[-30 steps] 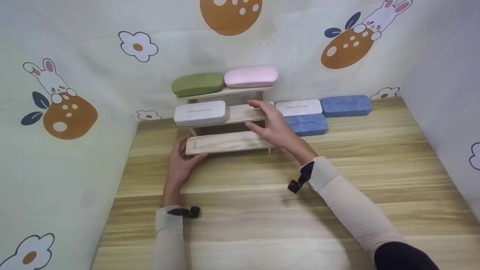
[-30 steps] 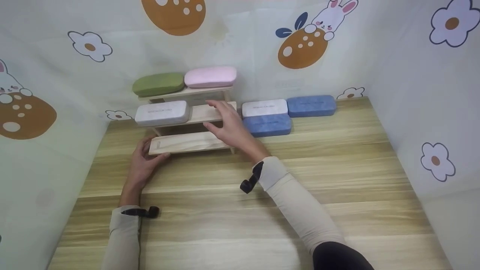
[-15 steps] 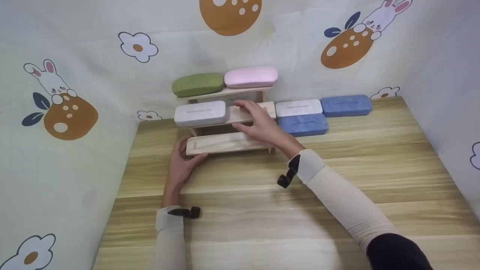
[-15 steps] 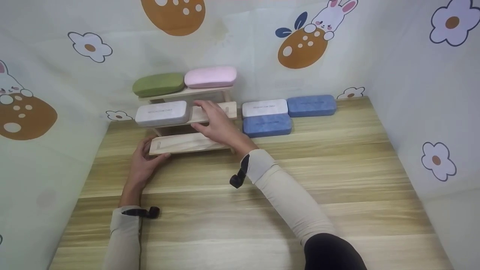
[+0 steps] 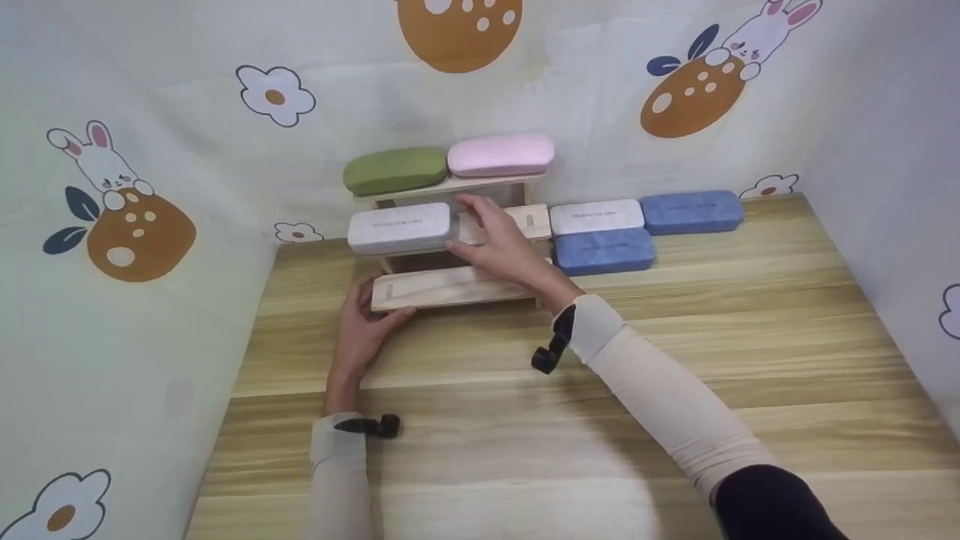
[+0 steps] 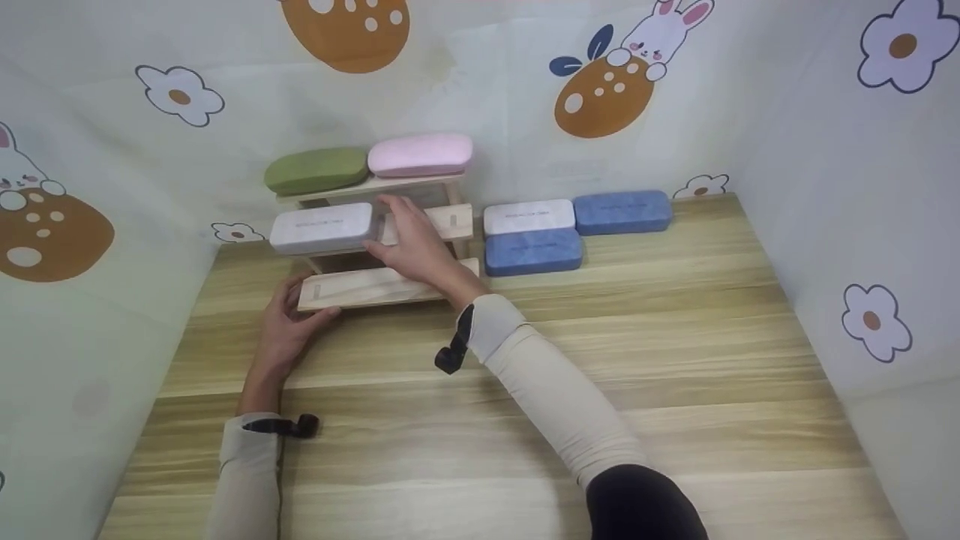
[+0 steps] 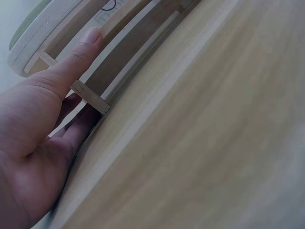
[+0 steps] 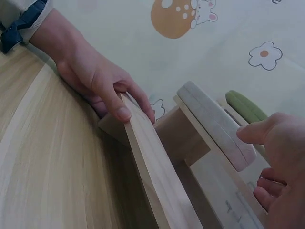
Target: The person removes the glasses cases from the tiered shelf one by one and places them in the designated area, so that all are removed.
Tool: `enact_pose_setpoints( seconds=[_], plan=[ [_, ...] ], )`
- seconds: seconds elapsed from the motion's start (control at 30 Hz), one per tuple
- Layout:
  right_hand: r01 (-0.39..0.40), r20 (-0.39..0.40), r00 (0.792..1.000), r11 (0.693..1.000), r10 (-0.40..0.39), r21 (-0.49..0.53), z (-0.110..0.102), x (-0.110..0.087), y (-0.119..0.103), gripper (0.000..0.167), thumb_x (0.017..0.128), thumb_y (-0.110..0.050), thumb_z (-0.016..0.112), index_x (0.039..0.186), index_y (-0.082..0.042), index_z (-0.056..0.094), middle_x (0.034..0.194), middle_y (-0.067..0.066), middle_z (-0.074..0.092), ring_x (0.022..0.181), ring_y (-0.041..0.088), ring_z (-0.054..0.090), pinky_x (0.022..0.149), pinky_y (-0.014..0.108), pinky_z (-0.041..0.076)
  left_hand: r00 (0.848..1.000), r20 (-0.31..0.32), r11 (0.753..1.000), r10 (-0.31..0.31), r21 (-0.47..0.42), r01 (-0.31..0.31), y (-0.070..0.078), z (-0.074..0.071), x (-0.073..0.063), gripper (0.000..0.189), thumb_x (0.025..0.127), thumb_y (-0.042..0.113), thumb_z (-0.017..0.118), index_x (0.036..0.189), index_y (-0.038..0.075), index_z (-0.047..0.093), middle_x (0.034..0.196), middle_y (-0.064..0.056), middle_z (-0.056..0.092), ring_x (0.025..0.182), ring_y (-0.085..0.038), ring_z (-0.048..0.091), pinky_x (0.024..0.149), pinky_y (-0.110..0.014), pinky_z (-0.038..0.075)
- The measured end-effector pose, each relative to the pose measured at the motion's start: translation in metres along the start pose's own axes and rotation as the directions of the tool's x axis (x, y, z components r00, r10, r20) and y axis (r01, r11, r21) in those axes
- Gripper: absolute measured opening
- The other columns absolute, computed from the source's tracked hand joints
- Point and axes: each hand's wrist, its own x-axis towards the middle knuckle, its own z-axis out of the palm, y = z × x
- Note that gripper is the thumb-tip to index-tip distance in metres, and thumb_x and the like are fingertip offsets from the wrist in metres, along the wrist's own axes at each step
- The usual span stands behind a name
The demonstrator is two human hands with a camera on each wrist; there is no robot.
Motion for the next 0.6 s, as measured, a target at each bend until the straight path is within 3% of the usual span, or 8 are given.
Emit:
enact_pose_setpoints(
  seconds=[0.33,0.6],
  plan=[
    [-0.008,0.047,0.999,0.999,0.01,-0.047,0.009,0.007,-0.007,0.086,0.098,-0.038,0.081,0.167,-0.011,0.038,0.17,0.012,0.045,0.159,0.029,0.04,0.134,0.041,0.029,1.0,0.006,1.0,-0.004,0.011,0.004,-0.004,-0.001,0.002,0.087,0.082,0.021,0.098,0.154,0.015,0.05,0.151,-0.003,0.065,0.132,-0.018,0.065,0.104,-0.023,0.054],
    [0.004,0.032,0.999,0.997,-0.001,-0.075,0.017,0.008,-0.01,0.087,0.097,-0.038,0.083,0.166,-0.009,0.039,0.166,0.013,0.048,0.155,0.03,0.044,0.133,0.042,0.031,1.0,0.002,1.0,0.009,0.006,-0.009,-0.004,-0.001,0.003,0.085,0.081,0.018,0.098,0.152,0.016,0.052,0.148,-0.003,0.067,0.126,-0.018,0.069,0.1,-0.024,0.058]
  ],
)
